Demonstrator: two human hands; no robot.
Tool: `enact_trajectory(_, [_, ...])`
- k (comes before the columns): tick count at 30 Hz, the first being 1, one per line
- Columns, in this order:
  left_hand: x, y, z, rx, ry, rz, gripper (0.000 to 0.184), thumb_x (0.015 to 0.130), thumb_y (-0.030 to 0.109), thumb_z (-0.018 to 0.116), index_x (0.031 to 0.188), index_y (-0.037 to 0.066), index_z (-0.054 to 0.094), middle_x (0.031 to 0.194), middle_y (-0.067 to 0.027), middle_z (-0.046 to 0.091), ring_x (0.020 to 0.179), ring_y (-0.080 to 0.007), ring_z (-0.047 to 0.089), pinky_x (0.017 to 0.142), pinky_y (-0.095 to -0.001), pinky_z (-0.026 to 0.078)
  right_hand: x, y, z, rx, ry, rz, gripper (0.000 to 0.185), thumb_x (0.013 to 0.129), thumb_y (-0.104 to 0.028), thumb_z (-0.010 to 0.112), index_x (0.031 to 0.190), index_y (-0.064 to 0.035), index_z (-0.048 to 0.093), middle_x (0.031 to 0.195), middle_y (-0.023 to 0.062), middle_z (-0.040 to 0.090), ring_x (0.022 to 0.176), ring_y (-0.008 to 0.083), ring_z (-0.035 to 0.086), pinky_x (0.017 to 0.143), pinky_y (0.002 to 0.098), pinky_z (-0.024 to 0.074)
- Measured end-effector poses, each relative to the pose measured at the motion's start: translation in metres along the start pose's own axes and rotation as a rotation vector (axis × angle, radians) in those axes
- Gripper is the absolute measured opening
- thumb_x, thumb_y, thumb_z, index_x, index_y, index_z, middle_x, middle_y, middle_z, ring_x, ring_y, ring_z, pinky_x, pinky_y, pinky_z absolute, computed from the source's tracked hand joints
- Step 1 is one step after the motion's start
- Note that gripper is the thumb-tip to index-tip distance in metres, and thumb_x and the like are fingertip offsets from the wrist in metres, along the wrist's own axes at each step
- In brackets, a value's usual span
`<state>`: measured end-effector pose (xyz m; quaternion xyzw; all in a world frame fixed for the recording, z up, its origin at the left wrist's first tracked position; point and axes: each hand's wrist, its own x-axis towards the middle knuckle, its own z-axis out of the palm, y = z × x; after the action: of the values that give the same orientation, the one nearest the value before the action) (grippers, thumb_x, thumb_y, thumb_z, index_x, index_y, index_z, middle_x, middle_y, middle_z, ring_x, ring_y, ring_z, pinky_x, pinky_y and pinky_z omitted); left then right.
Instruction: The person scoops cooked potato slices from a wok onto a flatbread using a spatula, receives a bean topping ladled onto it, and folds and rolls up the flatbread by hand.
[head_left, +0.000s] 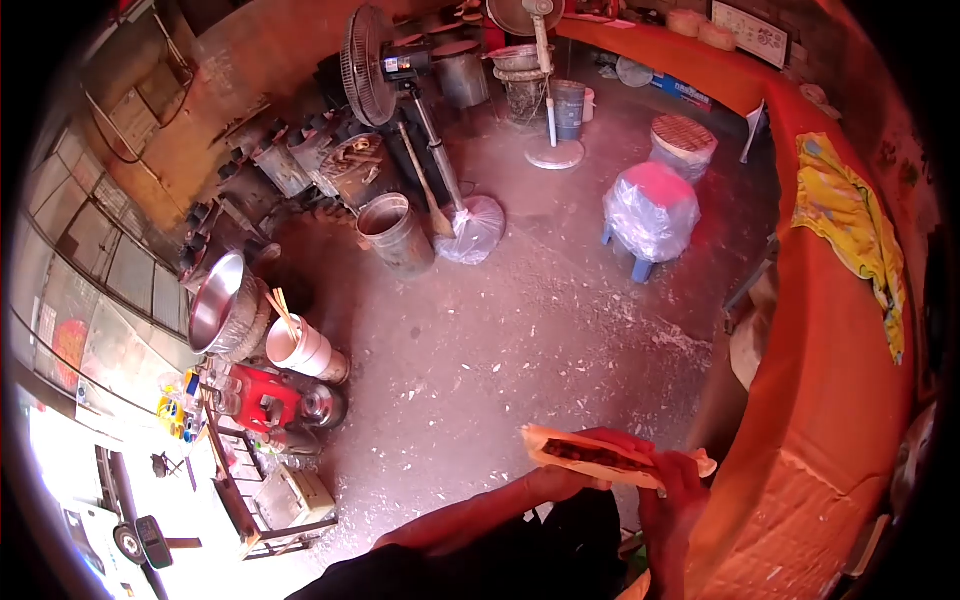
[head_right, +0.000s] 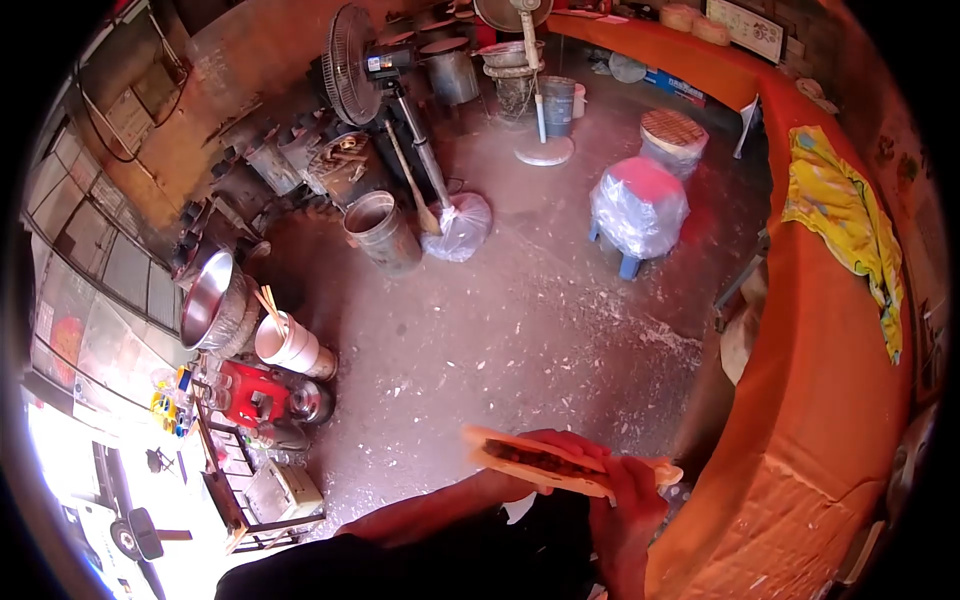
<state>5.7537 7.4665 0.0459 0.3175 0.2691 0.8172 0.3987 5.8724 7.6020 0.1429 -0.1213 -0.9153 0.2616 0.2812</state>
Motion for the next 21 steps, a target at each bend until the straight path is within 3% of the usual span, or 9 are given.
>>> enact_trajectory(6, [0.088,-0.016,0.009,-0.038,0.069,-0.05,0.062,0.081,0.026,0.086,0.133,0.006,0.059,0.142,-0.0142,0.055,0.143,-0.0363,0.042,0.115,-0.0546,0.039,0.066,0.07,-0.025,0.025,-0.03,-0.017,0.034,0.072,-0.002,0.08,0.104,-0.0072,0.069,0.1,0.0136,0.07,0.085,0.035,0.071,0.073,0.0403,0.0564])
enact_trajectory(14, [0.154,-0.009,-0.007,-0.034,0.13,-0.054,0.065,0.08,0.024,0.087,0.134,0.003,0.057,0.143,-0.015,0.054,0.144,-0.0362,0.041,0.117,-0.0541,0.037,0.135,0.109,-0.023,0.055,-0.093,-0.045,0.034,0.074,-0.001,0.079,0.105,-0.0073,0.068,0.101,0.0142,0.07,0.087,0.0353,0.071,0.075,0.0408,0.0564])
enact_trajectory(17, [0.184,-0.02,-0.023,-0.079,0.115,-0.007,0.071,0.077,0.017,0.088,0.138,0.002,0.053,0.145,-0.0124,0.056,0.133,-0.0232,0.054,0.112,-0.0396,0.044,0.159,0.129,-0.013,0.057,-0.086,-0.041,0.033,0.075,-0.001,0.078,0.107,-0.0077,0.069,0.102,0.0145,0.07,0.087,0.0354,0.071,0.075,0.0409,0.0565])
enact_trajectory(21, [0.231,-0.025,-0.051,-0.04,0.031,0.04,0.066,0.078,0.009,0.085,0.136,0.002,0.054,0.143,-0.0112,0.056,0.133,-0.0226,0.054,0.112,-0.0391,0.043,0.197,0.143,-0.012,-0.006,-0.089,-0.001,0.032,0.076,-0.001,0.076,0.107,-0.0076,0.07,0.102,0.0147,0.07,0.087,0.0353,0.071,0.073,0.0402,0.0566])
